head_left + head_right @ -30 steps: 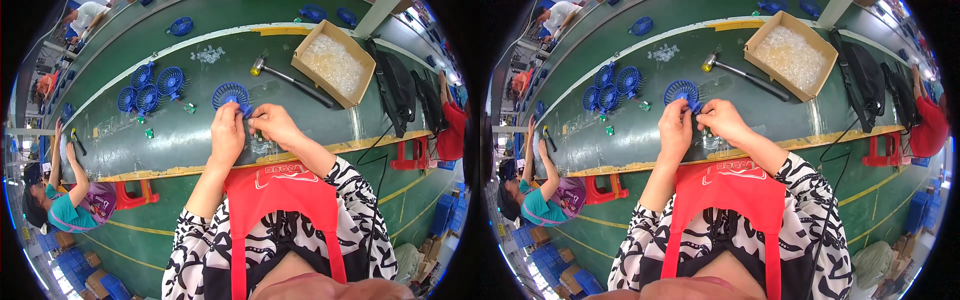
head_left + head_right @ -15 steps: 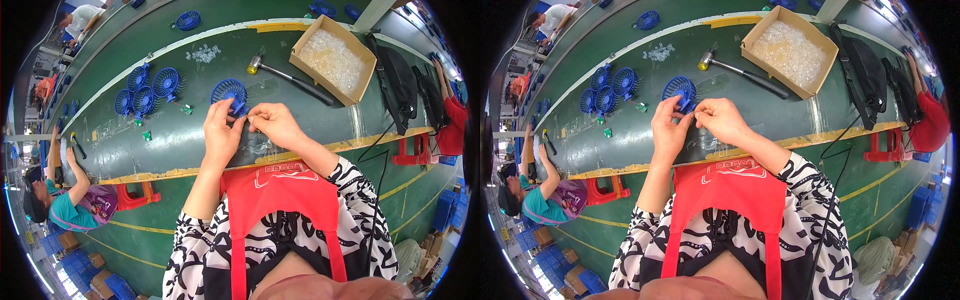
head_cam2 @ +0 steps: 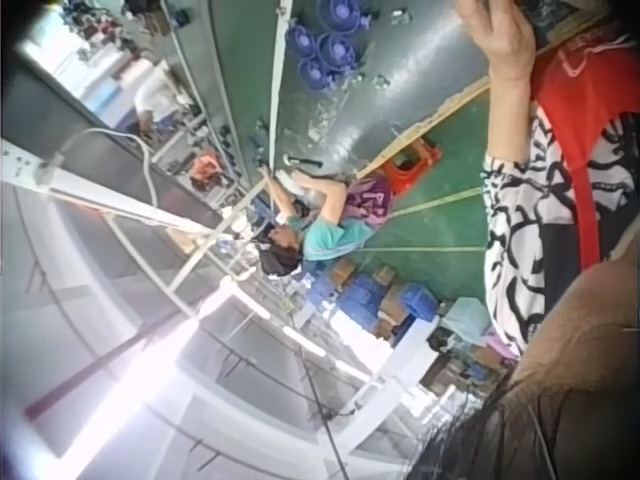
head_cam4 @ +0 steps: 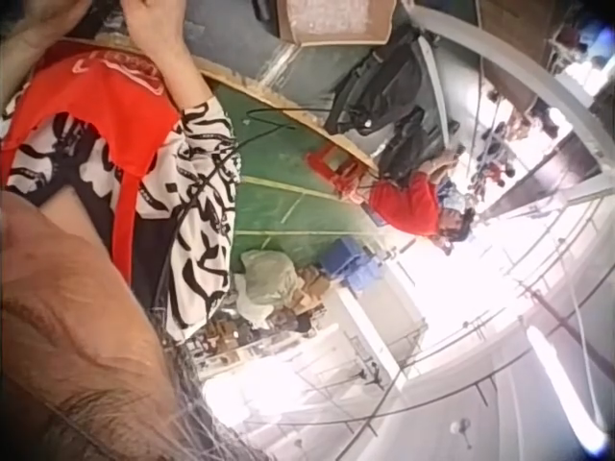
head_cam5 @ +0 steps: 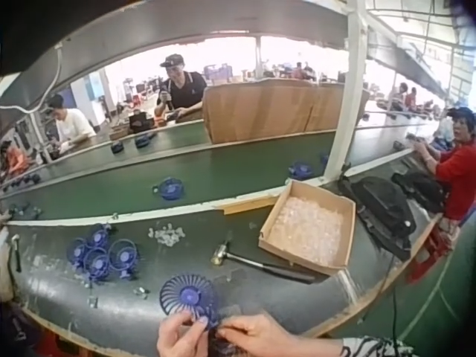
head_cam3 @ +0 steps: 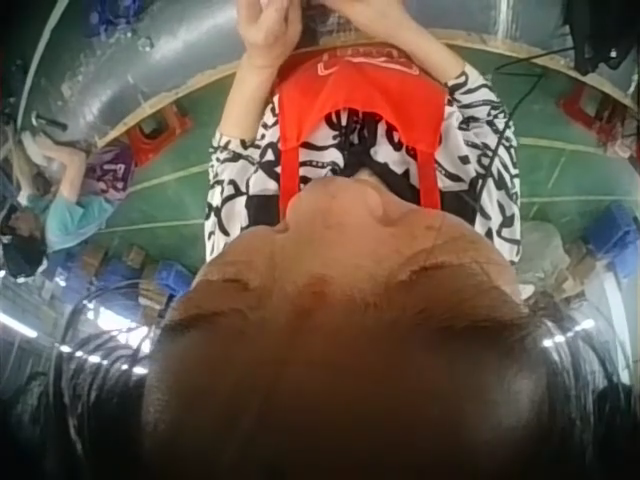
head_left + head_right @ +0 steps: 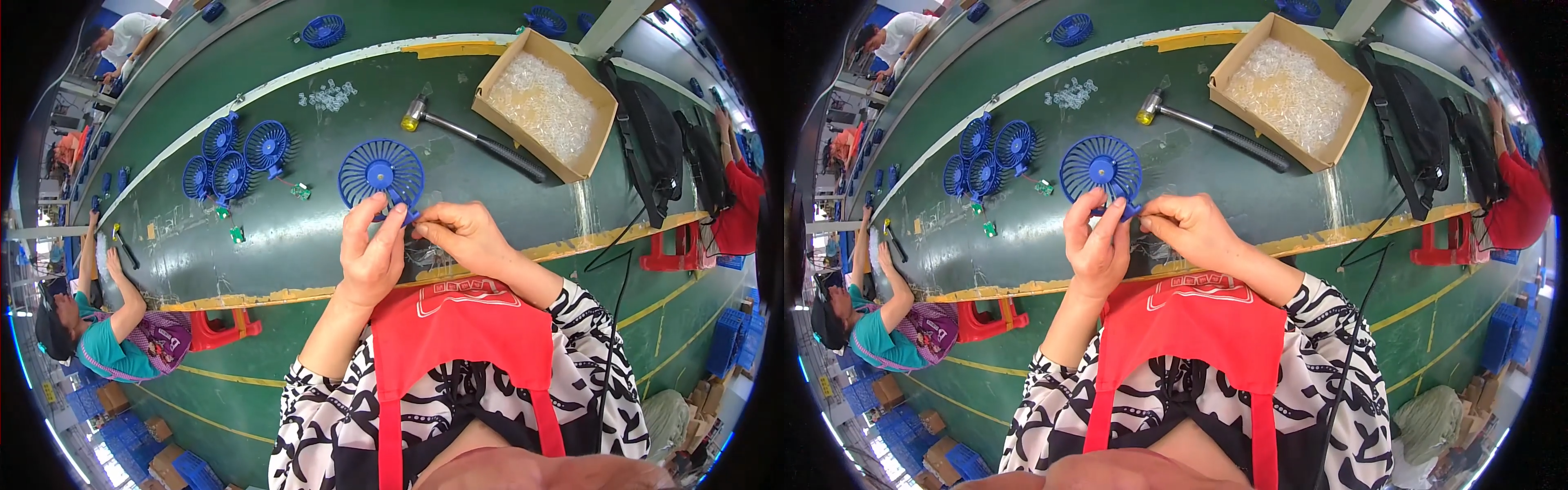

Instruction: The person assembles portable fan covers by taking fan guards from a conveyor belt, inserting small plastic clips into the hinge mounts by hand, securing them with a mallet, and placing the assembled pieces back on the belt.

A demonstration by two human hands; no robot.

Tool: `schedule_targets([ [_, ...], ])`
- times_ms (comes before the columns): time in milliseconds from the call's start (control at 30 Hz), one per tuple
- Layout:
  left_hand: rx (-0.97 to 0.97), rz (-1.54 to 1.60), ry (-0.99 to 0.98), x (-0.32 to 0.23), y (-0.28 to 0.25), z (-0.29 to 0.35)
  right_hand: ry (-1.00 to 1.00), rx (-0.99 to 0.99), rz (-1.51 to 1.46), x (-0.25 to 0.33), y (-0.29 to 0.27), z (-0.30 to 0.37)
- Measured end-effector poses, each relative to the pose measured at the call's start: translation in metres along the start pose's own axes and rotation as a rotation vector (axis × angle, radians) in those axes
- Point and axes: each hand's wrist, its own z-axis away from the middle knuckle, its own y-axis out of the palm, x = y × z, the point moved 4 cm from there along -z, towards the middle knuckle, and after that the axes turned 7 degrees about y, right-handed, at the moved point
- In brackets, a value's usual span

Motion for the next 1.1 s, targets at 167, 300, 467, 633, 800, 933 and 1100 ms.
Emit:
schedule_targets([
  [167, 0.077, 0.112, -0.056, 0.007, 0.004, -0.002, 0.042, -0.006, 0.082, 0.002, -0.004, 0.005],
  [300, 0.269, 0.109, -0.128, 0.033, 0.014, -0.005, -0.071, -0.061, 0.246, 0.003, -0.006, 0.010],
  [467, 0.173, -0.035, -0.385, 0.033, -0.001, 0.010, -0.334, -0.204, 0.513, 0.030, -0.020, 0.003],
  [633, 0.424, -0.045, -0.583, 0.013, 0.016, 0.008, -0.555, -0.290, 0.971, 0.057, -0.004, -0.012],
  [800, 0.502, -0.051, -0.799, 0.014, 0.026, 0.009, -0.428, -0.142, 1.073, 0.025, 0.019, -0.043],
  [933, 0.388, 0.146, -0.752, 0.020, 0.015, 0.003, -0.438, -0.180, 1.058, 0.027, 0.024, -0.049],
  [1100, 0.386, 0.278, -0.782, 0.033, 0.020, 0.006, -0.239, -0.129, 0.888, 0.029, 0.011, -0.054],
])
